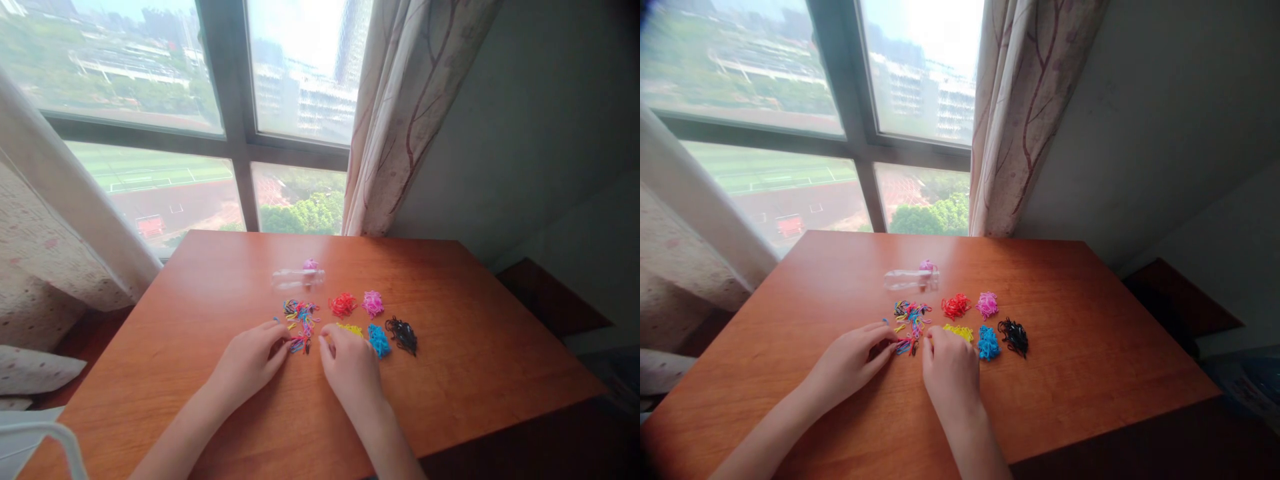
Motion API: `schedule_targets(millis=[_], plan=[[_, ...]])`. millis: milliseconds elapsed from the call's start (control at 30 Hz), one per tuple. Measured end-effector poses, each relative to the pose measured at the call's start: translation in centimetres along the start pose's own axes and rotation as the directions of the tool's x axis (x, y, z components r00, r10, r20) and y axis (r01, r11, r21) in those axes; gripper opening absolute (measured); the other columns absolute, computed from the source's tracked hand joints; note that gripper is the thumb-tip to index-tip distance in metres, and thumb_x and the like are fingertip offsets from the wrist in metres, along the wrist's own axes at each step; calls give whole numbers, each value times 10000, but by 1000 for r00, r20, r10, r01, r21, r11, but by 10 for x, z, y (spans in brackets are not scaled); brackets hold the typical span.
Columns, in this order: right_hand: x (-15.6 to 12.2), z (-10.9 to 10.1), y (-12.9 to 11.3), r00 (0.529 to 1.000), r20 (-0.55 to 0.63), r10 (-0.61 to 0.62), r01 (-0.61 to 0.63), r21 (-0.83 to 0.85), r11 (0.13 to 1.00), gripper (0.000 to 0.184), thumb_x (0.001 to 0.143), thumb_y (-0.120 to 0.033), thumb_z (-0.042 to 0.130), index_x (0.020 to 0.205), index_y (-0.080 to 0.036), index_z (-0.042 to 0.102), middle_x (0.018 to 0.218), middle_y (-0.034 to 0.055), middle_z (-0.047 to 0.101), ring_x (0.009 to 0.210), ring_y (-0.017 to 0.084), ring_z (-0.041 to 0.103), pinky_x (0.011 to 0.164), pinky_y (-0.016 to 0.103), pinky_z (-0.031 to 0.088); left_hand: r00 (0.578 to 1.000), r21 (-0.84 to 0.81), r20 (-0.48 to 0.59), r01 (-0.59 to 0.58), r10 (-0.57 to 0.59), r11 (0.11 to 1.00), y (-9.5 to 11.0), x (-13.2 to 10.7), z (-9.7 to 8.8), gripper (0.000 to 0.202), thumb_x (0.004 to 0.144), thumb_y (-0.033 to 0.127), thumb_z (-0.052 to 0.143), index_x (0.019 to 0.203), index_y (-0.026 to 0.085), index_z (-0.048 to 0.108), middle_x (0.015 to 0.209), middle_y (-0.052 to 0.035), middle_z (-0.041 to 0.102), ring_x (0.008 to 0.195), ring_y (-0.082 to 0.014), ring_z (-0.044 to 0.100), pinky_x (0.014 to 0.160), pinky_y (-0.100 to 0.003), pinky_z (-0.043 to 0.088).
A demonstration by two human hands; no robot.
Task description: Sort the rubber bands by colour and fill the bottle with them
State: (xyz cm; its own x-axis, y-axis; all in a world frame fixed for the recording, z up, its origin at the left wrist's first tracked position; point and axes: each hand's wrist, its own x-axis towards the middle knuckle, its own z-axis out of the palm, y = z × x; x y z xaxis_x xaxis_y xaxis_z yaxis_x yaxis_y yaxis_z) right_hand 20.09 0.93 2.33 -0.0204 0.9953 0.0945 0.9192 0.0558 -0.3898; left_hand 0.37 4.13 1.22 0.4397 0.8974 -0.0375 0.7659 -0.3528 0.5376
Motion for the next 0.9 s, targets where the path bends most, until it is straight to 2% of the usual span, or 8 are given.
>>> schedule_targets(millis=[233, 500, 900], plan=[[-16, 16, -13, 998, 65, 4, -7, 40, 999, 84, 908, -198, 602, 938, -259, 653, 793, -22, 713, 722, 161, 662, 588, 241, 310, 1000, -9, -8, -7, 7, 1000, 0, -2, -1, 205, 928, 262, 464, 916, 230, 667, 869, -32, 662, 783, -178, 622, 707, -253, 441], [-17, 29, -10, 1000, 8, 1, -1, 81, 997, 95, 905, -172, 584, 925, -247, 639, 794, -24, 707, 717, 154, 660, 593, 243, 320, 999, -25, -15, -31, 31, 999, -1, -2, -2, 193, 923, 258, 473, 917, 239, 664, 877, -28, 671, 802, -179, 627, 714, -248, 448], [-21, 33, -10, 998, -61, 20, -11, 148, 989, 129, 912, -140, 547, 902, -229, 639, 824, -12, 712, 749, 151, 659, 634, 227, 342, 999, -19, -8, -40, 40, 999, -2, -2, -1, 200, 930, 245, 459, 921, 225, 657, 878, -30, 665, 797, -180, 617, 720, -259, 435]])
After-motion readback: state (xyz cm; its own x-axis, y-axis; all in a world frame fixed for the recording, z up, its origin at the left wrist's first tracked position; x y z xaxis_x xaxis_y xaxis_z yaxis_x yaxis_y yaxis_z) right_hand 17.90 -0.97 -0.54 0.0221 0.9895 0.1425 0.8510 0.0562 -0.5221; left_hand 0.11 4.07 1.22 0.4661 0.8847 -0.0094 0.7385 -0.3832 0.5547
